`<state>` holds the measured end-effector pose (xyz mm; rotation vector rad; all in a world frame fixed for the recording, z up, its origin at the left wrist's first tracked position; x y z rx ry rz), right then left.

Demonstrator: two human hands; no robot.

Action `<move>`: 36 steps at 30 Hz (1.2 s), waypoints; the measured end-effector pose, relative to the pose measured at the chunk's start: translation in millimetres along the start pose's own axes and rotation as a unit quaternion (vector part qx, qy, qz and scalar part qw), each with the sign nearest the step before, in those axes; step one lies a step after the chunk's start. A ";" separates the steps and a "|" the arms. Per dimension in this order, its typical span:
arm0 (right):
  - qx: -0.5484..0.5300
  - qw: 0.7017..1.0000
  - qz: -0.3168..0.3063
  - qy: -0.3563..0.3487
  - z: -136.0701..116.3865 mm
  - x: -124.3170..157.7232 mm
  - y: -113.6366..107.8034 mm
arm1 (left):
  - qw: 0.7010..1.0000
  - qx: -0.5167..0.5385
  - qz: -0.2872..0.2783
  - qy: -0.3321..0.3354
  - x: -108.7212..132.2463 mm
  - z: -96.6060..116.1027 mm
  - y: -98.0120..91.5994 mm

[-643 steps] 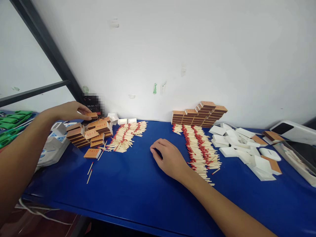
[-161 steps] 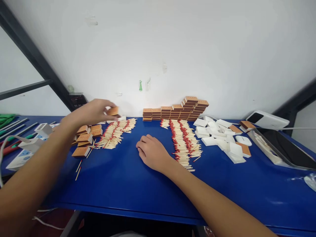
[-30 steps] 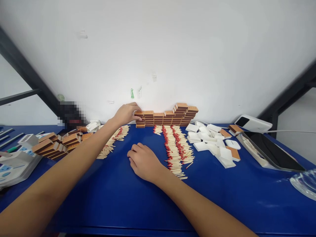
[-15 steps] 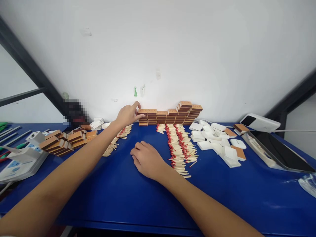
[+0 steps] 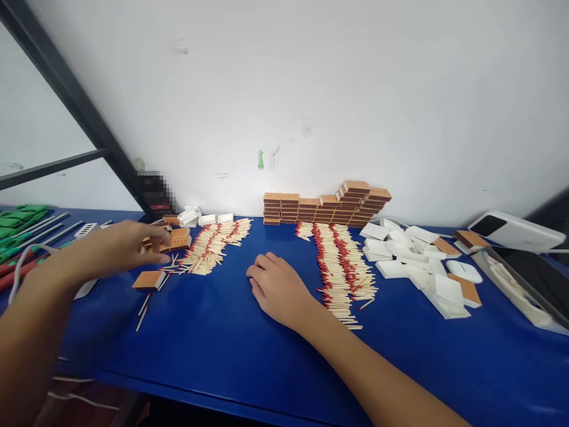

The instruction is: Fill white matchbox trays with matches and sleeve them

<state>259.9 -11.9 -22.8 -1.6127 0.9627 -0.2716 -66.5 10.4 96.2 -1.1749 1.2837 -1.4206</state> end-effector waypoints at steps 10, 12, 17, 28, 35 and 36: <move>-0.024 0.999 0.027 -0.007 1.8 0.8 1.6 | 0.998 0.064 -0.010 -0.028 42.7 -51.6 41.3; -0.027 0.999 0.026 -0.010 1.4 1.0 1.1 | 0.997 0.074 -0.009 -0.019 42.2 -50.6 40.9; -0.029 0.999 0.019 -0.003 1.6 1.3 0.1 | 0.998 0.067 -0.005 -0.009 47.6 -52.6 41.2; -0.021 1.000 0.015 -0.005 0.8 -0.1 -0.6 | 0.968 0.156 0.145 0.132 -33.6 31.8 8.4; -0.016 1.000 0.023 -0.008 0.7 -1.0 0.1 | 0.929 0.176 0.200 0.257 -127.0 120.2 -1.9; -0.013 1.000 0.021 -0.008 0.9 -1.0 0.1 | 0.926 0.170 0.211 0.262 -137.1 129.0 -4.2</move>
Point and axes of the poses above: each hand's wrist, its own x-axis away from the middle knuckle, its own y-axis out of the palm, z = x × y, the point moved 1 cm from there along -x, towards the middle knuckle
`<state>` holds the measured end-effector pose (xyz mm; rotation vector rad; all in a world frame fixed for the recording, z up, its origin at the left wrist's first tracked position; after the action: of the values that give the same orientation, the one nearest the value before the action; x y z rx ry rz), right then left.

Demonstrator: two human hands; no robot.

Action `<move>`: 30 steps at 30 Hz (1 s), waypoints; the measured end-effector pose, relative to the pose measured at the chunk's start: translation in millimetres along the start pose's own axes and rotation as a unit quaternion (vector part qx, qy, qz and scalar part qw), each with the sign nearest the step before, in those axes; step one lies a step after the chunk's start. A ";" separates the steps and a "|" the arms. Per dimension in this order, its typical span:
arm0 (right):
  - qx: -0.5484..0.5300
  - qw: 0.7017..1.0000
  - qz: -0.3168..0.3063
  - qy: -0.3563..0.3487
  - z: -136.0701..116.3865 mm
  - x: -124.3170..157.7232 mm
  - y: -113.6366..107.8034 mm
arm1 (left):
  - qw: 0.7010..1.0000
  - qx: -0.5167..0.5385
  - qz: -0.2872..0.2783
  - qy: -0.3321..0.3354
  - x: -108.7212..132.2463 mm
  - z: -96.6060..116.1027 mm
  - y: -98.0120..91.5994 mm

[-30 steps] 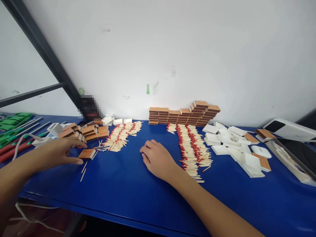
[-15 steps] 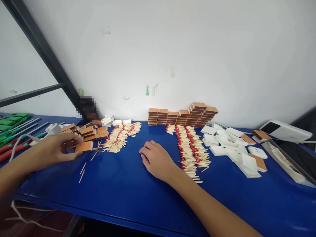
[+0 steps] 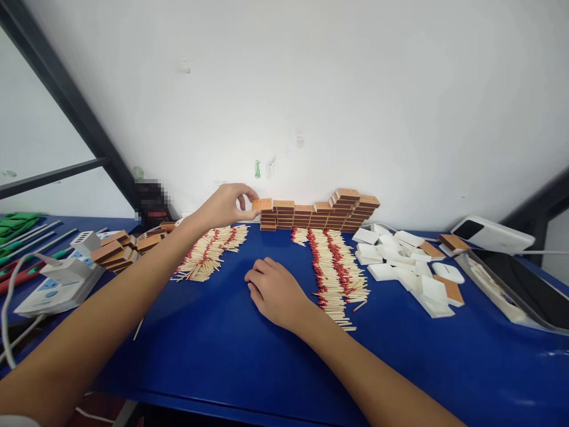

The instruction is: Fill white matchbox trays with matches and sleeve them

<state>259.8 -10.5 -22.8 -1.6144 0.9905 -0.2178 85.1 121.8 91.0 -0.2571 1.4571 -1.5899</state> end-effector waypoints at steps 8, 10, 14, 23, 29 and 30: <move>0.012 1.000 -0.013 0.013 -1.0 0.1 -0.9 | 0.997 -0.071 0.013 0.039 -54.5 -2.0 41.8; 0.017 1.000 -0.012 0.011 -1.4 0.0 -0.9 | 0.995 -0.083 0.014 0.044 -53.0 -3.6 53.8; 0.017 1.000 -0.009 0.009 -1.5 -0.3 -1.1 | 0.993 -0.102 0.026 0.046 -46.4 -3.2 68.4; 0.022 1.000 -0.014 0.016 -1.9 -0.3 -2.4 | 0.990 -0.136 0.016 0.042 -51.6 8.9 72.3; 0.022 1.000 -0.011 0.009 -1.5 0.1 -1.7 | 0.987 -0.156 0.003 0.036 -24.8 31.9 61.9; 0.023 1.000 -0.012 0.008 -1.5 0.4 -1.5 | 0.987 -0.158 -0.003 0.035 -16.0 34.2 55.3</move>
<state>259.8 -12.0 -21.2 -1.5856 0.9710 -0.2691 143.9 118.2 59.1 -0.3904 1.7641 -1.3786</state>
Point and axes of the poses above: each hand's wrist, its own x-axis away from the middle knuckle, its own y-axis out of the palm, z = x × y, the point moved 1 cm from there along -x, towards the middle knuckle
